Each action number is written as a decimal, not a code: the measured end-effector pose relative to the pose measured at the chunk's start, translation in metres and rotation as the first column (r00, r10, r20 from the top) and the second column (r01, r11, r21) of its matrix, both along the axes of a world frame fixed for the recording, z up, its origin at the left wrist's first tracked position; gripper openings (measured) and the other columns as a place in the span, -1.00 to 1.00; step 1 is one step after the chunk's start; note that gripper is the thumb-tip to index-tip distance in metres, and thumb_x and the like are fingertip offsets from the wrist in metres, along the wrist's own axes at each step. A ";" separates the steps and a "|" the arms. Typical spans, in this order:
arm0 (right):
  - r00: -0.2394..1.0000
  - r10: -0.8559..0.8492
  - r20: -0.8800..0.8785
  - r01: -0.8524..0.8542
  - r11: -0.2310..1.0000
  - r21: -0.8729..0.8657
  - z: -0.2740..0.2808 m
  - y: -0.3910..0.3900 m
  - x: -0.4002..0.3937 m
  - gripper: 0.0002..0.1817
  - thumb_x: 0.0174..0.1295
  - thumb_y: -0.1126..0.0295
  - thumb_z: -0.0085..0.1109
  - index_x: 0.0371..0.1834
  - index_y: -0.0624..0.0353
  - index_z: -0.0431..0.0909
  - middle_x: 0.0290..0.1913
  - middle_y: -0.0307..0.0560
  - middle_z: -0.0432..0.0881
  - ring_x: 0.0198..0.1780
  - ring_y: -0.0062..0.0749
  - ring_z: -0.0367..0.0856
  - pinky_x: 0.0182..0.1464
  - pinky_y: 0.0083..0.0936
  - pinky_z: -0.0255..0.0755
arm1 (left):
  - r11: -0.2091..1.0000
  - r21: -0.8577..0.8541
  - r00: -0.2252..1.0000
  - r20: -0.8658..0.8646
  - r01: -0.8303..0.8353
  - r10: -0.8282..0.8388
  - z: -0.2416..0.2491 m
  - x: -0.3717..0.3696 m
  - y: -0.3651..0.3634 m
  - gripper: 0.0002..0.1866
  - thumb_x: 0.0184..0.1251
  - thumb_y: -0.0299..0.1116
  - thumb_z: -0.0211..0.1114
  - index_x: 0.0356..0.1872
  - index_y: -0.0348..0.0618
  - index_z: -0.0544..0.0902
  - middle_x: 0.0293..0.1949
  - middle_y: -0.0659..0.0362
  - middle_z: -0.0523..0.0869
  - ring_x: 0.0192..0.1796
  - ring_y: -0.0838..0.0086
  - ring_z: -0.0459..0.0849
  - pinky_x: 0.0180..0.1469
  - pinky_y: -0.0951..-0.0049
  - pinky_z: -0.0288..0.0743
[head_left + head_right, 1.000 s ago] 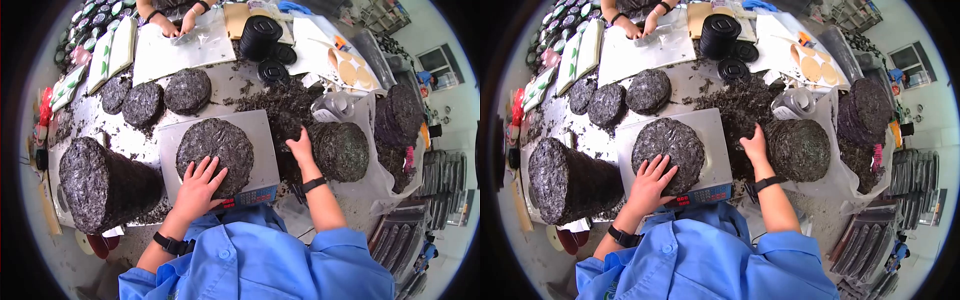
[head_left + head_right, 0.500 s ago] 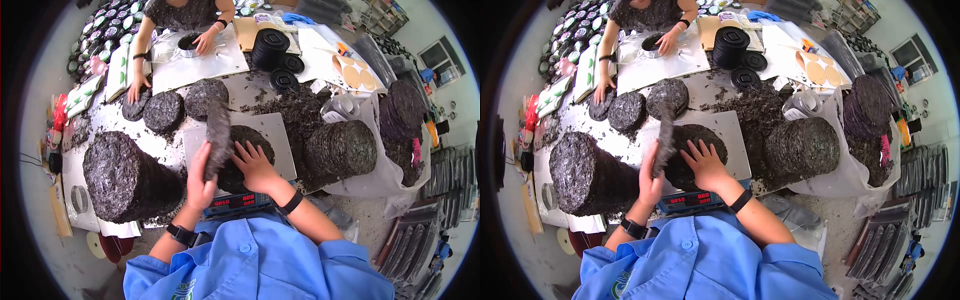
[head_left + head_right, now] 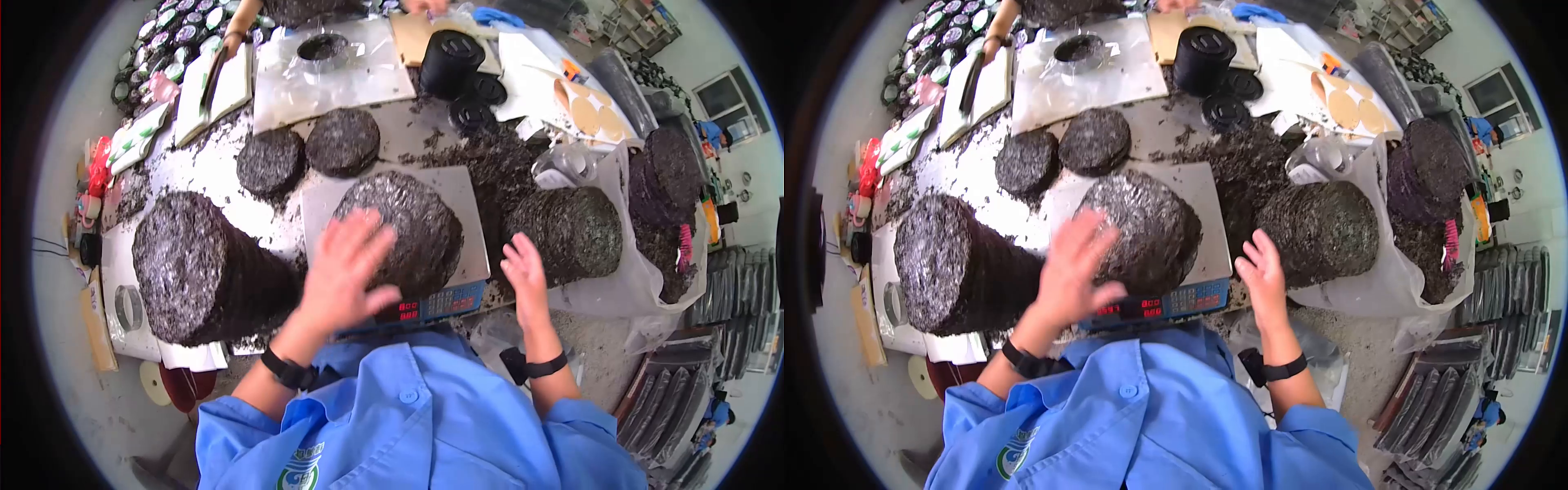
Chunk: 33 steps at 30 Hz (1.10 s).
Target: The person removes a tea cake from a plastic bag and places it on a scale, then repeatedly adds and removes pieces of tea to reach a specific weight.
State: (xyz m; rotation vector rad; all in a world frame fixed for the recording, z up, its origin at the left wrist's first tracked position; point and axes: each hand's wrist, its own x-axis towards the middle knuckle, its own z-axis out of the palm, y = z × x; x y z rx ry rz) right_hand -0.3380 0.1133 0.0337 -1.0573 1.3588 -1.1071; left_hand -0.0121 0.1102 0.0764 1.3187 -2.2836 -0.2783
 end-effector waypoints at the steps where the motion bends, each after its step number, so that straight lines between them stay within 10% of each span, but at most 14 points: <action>1: 1.000 -0.004 0.013 0.004 1.000 -0.020 0.007 0.000 0.002 -0.25 0.35 0.28 0.18 0.52 0.26 0.05 0.53 0.15 0.11 0.48 -0.12 0.24 0.41 -0.25 0.23 | 0.989 0.026 0.983 -0.107 -0.148 0.150 0.000 0.007 -0.005 -0.19 -0.05 -0.19 0.53 0.32 -0.07 0.44 0.39 -0.06 0.36 0.43 -0.02 0.30 0.44 0.01 0.14; 4: 0.995 -0.063 0.075 0.059 0.997 0.051 0.025 0.001 0.012 -0.24 0.39 0.20 0.15 0.52 0.27 0.03 0.52 0.17 0.10 0.46 -0.12 0.26 0.37 -0.26 0.30 | 0.892 0.081 0.793 -0.427 -0.445 0.434 -0.037 0.037 -0.035 -0.32 0.14 -0.34 0.41 0.30 -0.28 0.39 0.32 -0.13 0.42 0.37 0.01 0.38 0.41 0.17 0.22; 8: 0.977 -0.072 0.203 0.003 0.948 0.319 -0.007 -0.002 0.027 -0.24 0.37 0.23 0.18 0.52 0.23 0.02 0.47 0.12 0.20 0.39 -0.14 0.35 0.31 -0.15 0.36 | 0.877 0.326 0.694 -0.537 -0.353 0.479 -0.096 0.033 -0.051 -0.26 0.14 -0.26 0.46 0.33 -0.29 0.37 0.28 -0.14 0.45 0.34 0.05 0.41 0.40 0.21 0.24; 18: 0.951 0.060 0.302 -0.143 0.954 0.262 -0.030 -0.039 0.085 -0.43 0.17 0.42 0.37 0.25 0.28 0.38 0.13 -0.08 0.58 0.12 -0.39 0.56 0.24 -0.41 0.40 | 0.827 0.366 0.794 -0.286 -0.427 0.537 -0.094 -0.031 -0.018 -0.17 0.01 -0.28 0.52 0.36 -0.19 0.35 0.34 -0.17 0.34 0.35 -0.06 0.35 0.41 0.11 0.23; 26: 0.922 0.275 0.271 -0.336 0.918 0.212 0.011 -0.192 0.083 -0.42 0.14 0.46 0.38 0.23 0.29 0.38 0.11 -0.04 0.61 0.10 -0.31 0.58 0.23 -0.32 0.42 | 0.946 0.241 0.917 -0.282 -0.217 0.282 0.065 0.035 0.035 -0.20 0.06 -0.27 0.46 0.36 -0.21 0.33 0.42 -0.26 0.24 0.43 -0.12 0.28 0.41 0.00 0.20; 28: 0.879 0.410 0.245 -0.456 0.873 0.174 0.008 -0.256 0.117 -0.44 0.15 0.44 0.37 0.22 0.29 0.40 0.10 -0.03 0.62 0.09 -0.31 0.59 0.22 -0.33 0.43 | 0.950 -0.055 0.951 -0.010 -0.309 0.309 0.111 0.064 0.064 -0.20 0.05 -0.15 0.49 0.32 -0.22 0.38 0.39 -0.28 0.28 0.42 -0.19 0.27 0.41 -0.10 0.15; 30: 0.818 0.510 0.265 -0.564 0.803 0.195 0.009 -0.305 0.171 -0.49 0.16 0.44 0.37 0.18 0.28 0.44 0.06 -0.04 0.65 0.06 -0.32 0.61 0.21 -0.34 0.44 | 0.761 -0.113 0.704 0.312 -0.639 0.638 0.130 0.083 0.071 -0.20 0.04 0.00 0.47 0.27 -0.24 0.44 0.38 -0.28 0.30 0.41 -0.25 0.25 0.41 -0.17 0.10; 33: 0.756 0.585 0.293 -0.649 0.730 0.215 -0.023 -0.353 0.253 -0.53 0.14 0.47 0.37 0.13 0.26 0.48 0.03 -0.04 0.66 0.04 -0.30 0.62 0.17 -0.31 0.48 | 0.599 0.070 0.539 0.530 -0.797 0.655 0.116 0.124 0.073 -0.08 -0.20 0.08 0.46 0.26 -0.22 0.48 0.40 -0.11 0.35 0.44 -0.03 0.29 0.45 -0.11 0.03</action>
